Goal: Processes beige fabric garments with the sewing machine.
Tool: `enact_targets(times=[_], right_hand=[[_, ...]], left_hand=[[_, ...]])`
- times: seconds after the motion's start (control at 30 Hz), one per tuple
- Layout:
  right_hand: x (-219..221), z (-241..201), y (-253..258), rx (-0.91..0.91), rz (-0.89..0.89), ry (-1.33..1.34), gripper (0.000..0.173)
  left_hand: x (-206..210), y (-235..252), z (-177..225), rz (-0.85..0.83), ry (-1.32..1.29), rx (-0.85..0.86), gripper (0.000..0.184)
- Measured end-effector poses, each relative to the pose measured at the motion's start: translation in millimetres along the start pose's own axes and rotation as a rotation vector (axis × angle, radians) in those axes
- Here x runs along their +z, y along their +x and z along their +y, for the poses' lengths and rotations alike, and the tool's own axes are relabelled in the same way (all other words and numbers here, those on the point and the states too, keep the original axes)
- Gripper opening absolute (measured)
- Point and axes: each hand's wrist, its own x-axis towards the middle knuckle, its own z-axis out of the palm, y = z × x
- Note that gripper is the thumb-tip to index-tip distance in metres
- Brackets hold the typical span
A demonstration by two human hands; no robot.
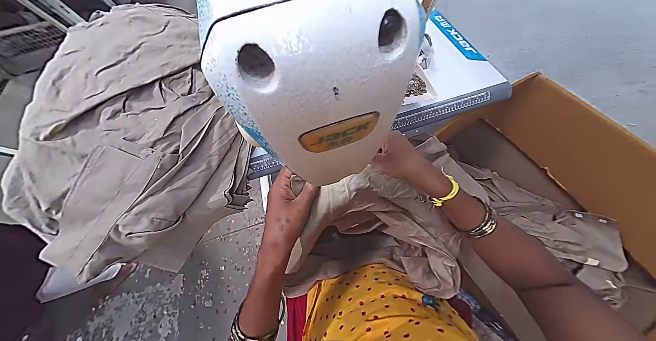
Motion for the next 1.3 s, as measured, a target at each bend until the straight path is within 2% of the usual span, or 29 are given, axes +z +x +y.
enact_targets(times=[0.13,0.23,0.3,0.37,0.43,0.53,0.73,0.8,0.9,0.93,1.03,1.13,1.2,1.23,1.3], right_hand=[[3,2,1,0.023,-0.018,0.006,0.029],[-4,9,3,-0.044,-0.040,-0.049,0.025],[-14,30,13,-0.218,0.143,-0.228,0.020],[-28,55,32,-0.273,0.343,-0.475,0.029],[-40,77,50,-0.243,0.410,-0.642,0.041],[-44,92,75,-0.244,0.378,-0.721,0.054],[-35,80,105,-0.201,0.271,-0.776,0.070],[-33,83,103,-0.226,0.277,-0.780,0.062],[-31,86,78,-0.338,0.365,-0.728,0.021],[-30,87,66,-0.385,0.429,-0.660,0.013],[-32,77,33,-0.363,0.528,-0.329,0.011],[-37,60,17,-0.199,0.405,-0.029,0.012],[-37,37,9,-0.191,0.290,0.013,0.014],[-33,25,5,-0.283,0.300,-0.053,0.011],[-13,6,-4,-0.598,0.391,-0.254,0.011]], left_hand=[[2,-4,-6,0.032,0.037,0.040,0.019],[4,-7,-9,0.040,0.021,0.052,0.020],[5,-7,-9,0.033,-0.053,0.041,0.017],[8,-7,-9,0.035,-0.104,0.026,0.015],[10,-9,-10,0.043,-0.125,0.012,0.012],[9,-8,-11,0.043,-0.128,0.010,0.015],[11,-10,-10,0.051,-0.120,-0.007,0.019],[11,-10,-12,0.050,-0.124,-0.009,0.020],[11,-11,-11,0.054,-0.146,-0.018,0.020],[11,-10,-11,0.055,-0.150,-0.023,0.019],[12,-7,-11,0.063,-0.146,-0.067,0.010],[13,-3,-14,0.078,-0.100,-0.094,0.005],[11,-13,-13,0.097,0.128,0.030,0.016],[10,-25,-9,0.087,0.291,0.189,0.027],[7,-51,3,0.024,0.472,0.520,0.038]])
